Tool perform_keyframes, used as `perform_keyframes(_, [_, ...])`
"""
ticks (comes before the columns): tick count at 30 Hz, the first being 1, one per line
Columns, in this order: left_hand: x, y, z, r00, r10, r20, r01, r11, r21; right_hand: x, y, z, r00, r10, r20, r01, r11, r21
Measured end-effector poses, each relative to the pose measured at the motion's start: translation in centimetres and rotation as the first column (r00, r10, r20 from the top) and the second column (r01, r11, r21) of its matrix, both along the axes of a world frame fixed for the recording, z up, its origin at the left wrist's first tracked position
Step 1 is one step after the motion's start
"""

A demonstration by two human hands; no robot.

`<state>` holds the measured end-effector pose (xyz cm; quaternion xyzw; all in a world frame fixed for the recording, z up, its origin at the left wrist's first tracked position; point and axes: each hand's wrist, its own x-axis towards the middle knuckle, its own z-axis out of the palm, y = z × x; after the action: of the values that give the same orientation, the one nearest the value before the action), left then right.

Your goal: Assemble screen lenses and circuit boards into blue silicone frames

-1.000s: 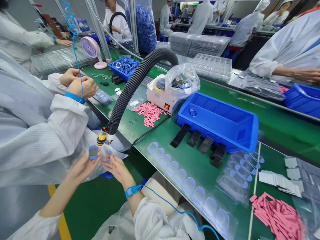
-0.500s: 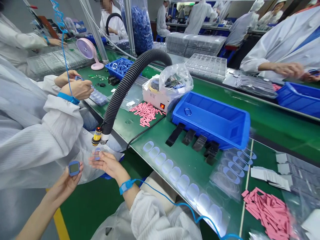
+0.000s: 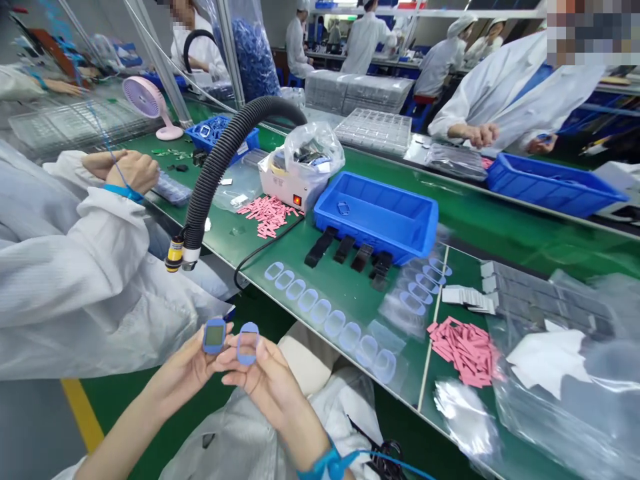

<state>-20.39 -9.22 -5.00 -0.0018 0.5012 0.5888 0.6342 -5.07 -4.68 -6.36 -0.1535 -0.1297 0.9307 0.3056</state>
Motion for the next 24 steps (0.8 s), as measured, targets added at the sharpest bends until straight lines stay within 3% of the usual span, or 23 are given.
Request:
perform_keyframes(5, [5.0, -0.8, 3.3, 0.980, -0.199, 0.026, 0.197, 0.979, 0.043, 5.1, -0.1, 4.4, 0.986, -0.111, -0.123, 0.116, 0.993, 0.036])
perform_keyframes(10, [8.1, 1.1, 5.1, 0.931, -0.365, 0.023, 0.361, 0.927, 0.104, 8.2, 0.6, 6.5, 0.949, -0.210, -0.235, 0.235, 0.968, 0.083])
perform_keyframes(17, [11.8, 4.2, 7.8, 0.949, -0.285, 0.135, 0.281, 0.959, 0.047, 10.9, 1.8, 6.8, 0.927, -0.302, -0.221, 0.310, 0.951, 0.003])
perform_keyframes(24, [13.8, 6.0, 8.2, 0.912, -0.285, 0.296, 0.282, 0.958, 0.054, 12.4, 2.8, 7.3, 0.943, -0.328, -0.052, 0.324, 0.943, -0.081])
